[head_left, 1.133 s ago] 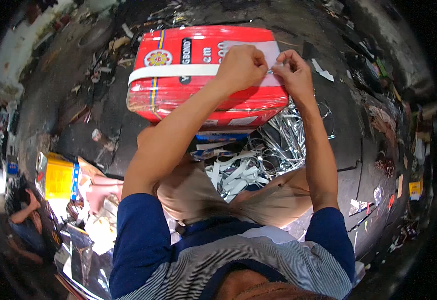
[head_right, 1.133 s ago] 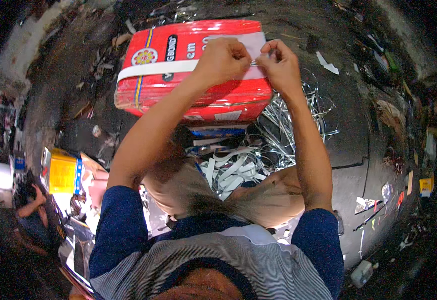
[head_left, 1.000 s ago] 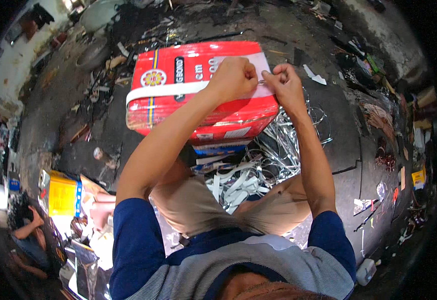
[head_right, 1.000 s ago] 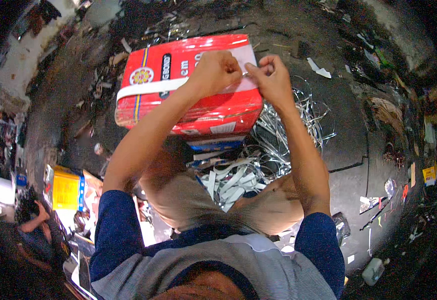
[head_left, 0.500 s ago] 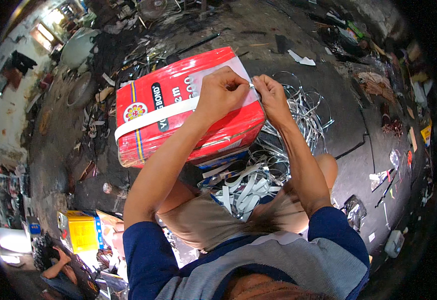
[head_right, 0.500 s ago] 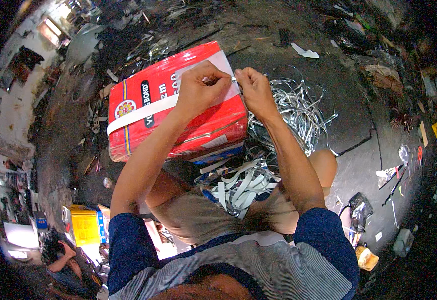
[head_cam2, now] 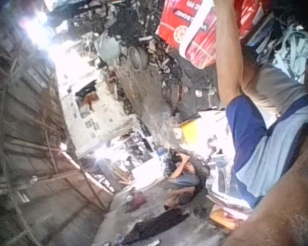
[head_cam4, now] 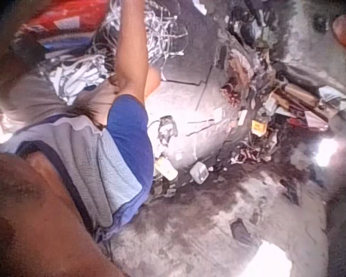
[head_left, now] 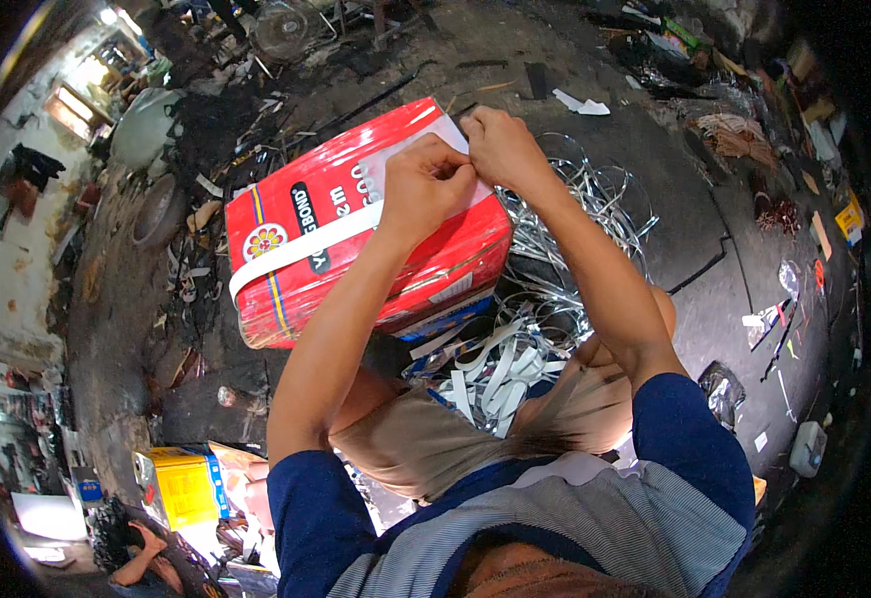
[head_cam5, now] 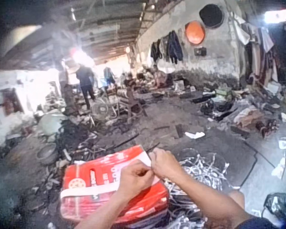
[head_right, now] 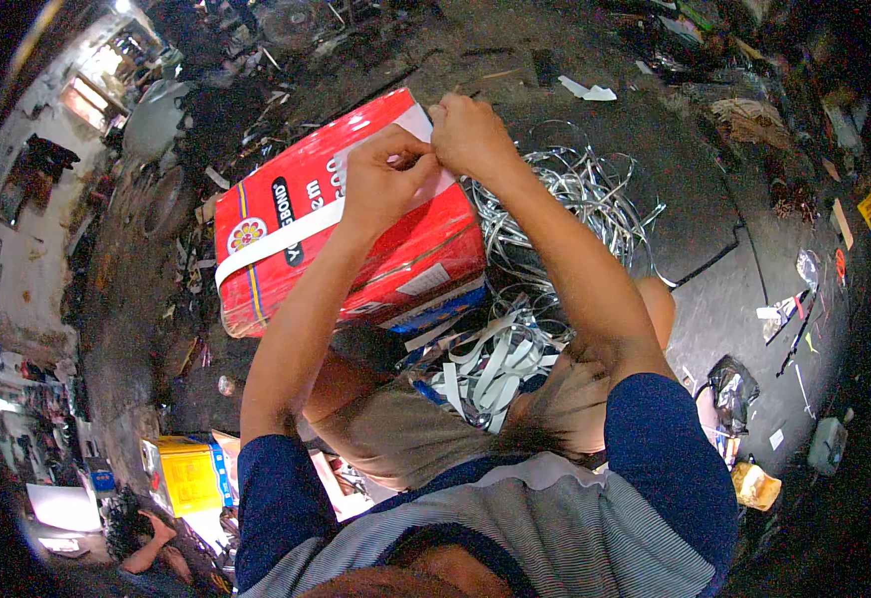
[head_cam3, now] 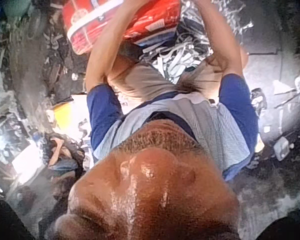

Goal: The person sits on the floor and wraps a red rectangular package with white tape. They repeatedly pull tape, press it onto the package, and smooth it down, working on multiple sides of the package.

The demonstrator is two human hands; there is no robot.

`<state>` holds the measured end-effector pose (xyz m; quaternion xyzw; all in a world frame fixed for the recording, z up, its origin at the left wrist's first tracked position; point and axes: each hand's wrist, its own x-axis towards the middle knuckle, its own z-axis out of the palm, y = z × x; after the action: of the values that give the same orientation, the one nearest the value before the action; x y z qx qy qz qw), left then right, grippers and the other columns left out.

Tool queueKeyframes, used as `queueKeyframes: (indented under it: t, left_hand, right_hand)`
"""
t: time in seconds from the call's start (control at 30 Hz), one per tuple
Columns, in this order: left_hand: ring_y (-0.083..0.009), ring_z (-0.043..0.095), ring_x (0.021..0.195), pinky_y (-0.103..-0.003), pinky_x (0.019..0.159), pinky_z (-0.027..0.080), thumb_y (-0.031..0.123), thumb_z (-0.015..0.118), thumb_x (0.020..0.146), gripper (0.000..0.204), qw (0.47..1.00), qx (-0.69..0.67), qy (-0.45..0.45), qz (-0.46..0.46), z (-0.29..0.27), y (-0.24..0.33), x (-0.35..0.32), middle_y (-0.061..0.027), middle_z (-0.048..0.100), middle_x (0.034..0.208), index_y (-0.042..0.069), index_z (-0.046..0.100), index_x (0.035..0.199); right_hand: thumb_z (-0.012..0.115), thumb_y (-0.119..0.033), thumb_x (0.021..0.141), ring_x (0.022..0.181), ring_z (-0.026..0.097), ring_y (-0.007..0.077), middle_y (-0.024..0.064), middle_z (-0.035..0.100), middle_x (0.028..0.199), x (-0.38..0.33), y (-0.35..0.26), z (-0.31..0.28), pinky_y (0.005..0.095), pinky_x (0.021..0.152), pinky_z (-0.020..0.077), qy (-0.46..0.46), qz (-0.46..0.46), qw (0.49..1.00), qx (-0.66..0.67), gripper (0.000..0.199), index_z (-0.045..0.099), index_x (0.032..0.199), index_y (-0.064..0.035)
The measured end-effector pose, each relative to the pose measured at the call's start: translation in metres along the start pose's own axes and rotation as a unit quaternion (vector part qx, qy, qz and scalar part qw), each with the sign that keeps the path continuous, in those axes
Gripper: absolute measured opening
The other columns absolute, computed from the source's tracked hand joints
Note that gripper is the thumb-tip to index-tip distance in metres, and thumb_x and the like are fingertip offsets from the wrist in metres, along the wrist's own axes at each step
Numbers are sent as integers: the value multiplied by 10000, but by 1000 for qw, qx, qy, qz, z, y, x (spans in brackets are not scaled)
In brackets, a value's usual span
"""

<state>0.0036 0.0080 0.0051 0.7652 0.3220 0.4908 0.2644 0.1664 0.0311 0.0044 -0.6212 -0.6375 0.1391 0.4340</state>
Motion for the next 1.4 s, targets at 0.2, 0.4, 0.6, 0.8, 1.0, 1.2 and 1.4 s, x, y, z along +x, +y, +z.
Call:
queueKeyframes:
  t: [0.2,0.4,0.6,0.8,1.0,1.2,1.4]
  left_hand:
    - [-136,660,653,-262,608,515,57,760,777,88,1000,6,-4,-28,0,1,-3,-88,695,782,-5,757,839]
    - [-138,674,689,-257,622,524,60,764,782,87,998,16,-5,-56,-3,4,0,-85,703,804,3,762,847]
    - [-117,666,700,-244,627,519,47,760,784,78,998,11,-17,-53,2,6,1,-71,702,812,18,771,855]
    - [-100,655,702,-232,623,506,34,757,784,89,997,11,-35,-68,5,10,8,-54,700,818,29,779,870]
    - [-94,650,721,-235,611,506,34,757,794,92,999,24,-20,-39,-1,3,0,-47,703,844,37,786,881]
    - [-172,679,786,-262,670,524,-29,733,785,209,984,121,-91,95,-11,10,4,-94,703,902,23,774,983]
    - [-213,695,836,-309,711,558,9,715,812,261,962,166,-112,185,-17,10,-1,-104,702,959,39,756,1069]
  right_hand:
    - [564,-242,927,895,692,417,259,708,939,-16,39,25,463,801,529,-12,71,984,162,307,714,897,25]
    - [585,-207,876,859,685,431,268,704,908,-72,139,98,472,784,529,-21,167,980,102,277,713,884,38]
    - [602,-184,831,887,682,444,268,705,912,-127,258,155,511,798,526,-86,258,962,-3,257,691,791,53]
    - [594,-175,824,1015,666,478,346,672,1036,-169,321,175,529,910,516,-87,346,929,-93,292,696,935,76]
    - [591,-162,839,1040,655,493,347,663,1102,-183,318,153,532,913,530,-162,400,895,-114,365,658,1097,88]
    - [574,-170,877,1052,656,491,351,662,1103,-192,327,145,537,921,530,-105,408,895,-144,375,600,1131,105]
    - [530,-146,896,1073,657,478,335,659,1141,-191,321,135,534,943,525,-133,383,900,-157,351,622,1144,84]
